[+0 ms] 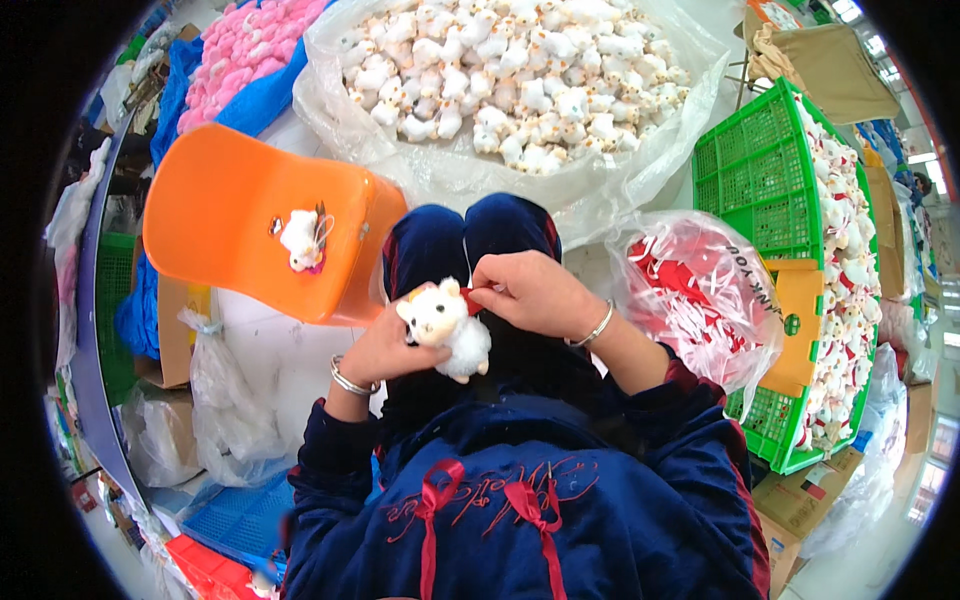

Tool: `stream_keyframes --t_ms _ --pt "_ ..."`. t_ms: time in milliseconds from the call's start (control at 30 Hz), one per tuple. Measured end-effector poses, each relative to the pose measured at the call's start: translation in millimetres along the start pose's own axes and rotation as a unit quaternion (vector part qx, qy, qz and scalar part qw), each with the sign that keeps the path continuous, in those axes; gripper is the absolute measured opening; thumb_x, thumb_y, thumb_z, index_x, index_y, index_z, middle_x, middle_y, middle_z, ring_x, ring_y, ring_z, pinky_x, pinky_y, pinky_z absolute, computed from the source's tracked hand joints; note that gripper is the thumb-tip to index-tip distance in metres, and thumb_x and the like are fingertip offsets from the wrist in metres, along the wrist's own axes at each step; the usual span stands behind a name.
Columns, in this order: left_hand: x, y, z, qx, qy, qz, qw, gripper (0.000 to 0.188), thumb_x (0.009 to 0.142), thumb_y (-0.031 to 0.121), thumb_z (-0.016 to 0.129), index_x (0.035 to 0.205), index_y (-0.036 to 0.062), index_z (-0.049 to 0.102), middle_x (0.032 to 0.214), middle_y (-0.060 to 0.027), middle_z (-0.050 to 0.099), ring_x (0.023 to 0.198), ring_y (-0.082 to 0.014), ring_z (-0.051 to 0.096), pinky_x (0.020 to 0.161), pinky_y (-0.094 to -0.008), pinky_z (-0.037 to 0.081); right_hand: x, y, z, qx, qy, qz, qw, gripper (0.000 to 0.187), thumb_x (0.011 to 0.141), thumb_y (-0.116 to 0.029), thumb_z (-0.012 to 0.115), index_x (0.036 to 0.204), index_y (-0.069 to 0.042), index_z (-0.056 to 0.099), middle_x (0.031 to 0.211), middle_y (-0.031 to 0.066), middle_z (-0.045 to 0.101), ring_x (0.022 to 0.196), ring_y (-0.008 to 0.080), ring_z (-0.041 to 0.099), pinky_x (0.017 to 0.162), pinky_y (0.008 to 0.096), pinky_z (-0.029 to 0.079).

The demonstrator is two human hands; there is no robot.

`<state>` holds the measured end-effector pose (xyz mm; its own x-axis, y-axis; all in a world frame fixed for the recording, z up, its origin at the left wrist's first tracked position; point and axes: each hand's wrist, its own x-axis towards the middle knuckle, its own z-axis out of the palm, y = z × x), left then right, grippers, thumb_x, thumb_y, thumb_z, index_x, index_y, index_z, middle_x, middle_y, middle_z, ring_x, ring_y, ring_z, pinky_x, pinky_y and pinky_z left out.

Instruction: The person sits on the floor and ties white ribbons around the necks of small white stuffed toys. They pick up each toy, wrap the ribbon, and place the finished toy on an orange stool.

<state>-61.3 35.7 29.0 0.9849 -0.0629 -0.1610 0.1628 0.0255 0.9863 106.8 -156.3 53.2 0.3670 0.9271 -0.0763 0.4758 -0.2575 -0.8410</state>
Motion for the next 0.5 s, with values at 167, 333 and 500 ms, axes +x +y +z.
stream_keyframes --t_ms 167,333,500 --pt "-1.6 -17.1 1.8 -0.035 0.009 -0.064 0.997 0.050 0.082 0.016 0.083 0.127 0.0036 0.064 0.117 -0.0047 0.072 0.109 -0.0135 0.066 0.099 -0.0324 0.052 -8.1 12.3 3.0 -0.015 -0.031 -0.054 0.998 0.015 0.090 -0.016 0.073 0.095 -0.002 0.070 0.088 0.0154 0.067 0.082 0.0339 0.068 0.072 0.0407 0.054" --pt "-7.0 -28.0 19.8 -0.128 0.007 -0.146 0.981 0.054 0.083 0.014 0.085 0.130 0.0028 0.062 0.118 -0.0042 0.070 0.106 -0.0123 0.065 0.091 -0.0294 0.054 -15.6 20.6 17.6 -0.055 -0.083 -0.052 0.994 0.013 0.089 -0.014 0.067 0.091 -0.001 0.068 0.091 0.0173 0.068 0.086 0.0392 0.067 0.076 0.0471 0.053" --pt "-16.5 -22.9 37.8 -0.088 0.071 -0.185 0.976 0.052 0.084 0.017 0.085 0.128 0.0000 0.064 0.107 -0.0031 0.071 0.095 -0.0101 0.066 0.081 -0.0249 0.055 -32.8 33.8 30.1 -0.025 -0.140 -0.030 0.989 0.014 0.089 -0.014 0.065 0.091 0.000 0.067 0.088 0.0211 0.068 0.086 0.0414 0.067 0.078 0.0491 0.053"
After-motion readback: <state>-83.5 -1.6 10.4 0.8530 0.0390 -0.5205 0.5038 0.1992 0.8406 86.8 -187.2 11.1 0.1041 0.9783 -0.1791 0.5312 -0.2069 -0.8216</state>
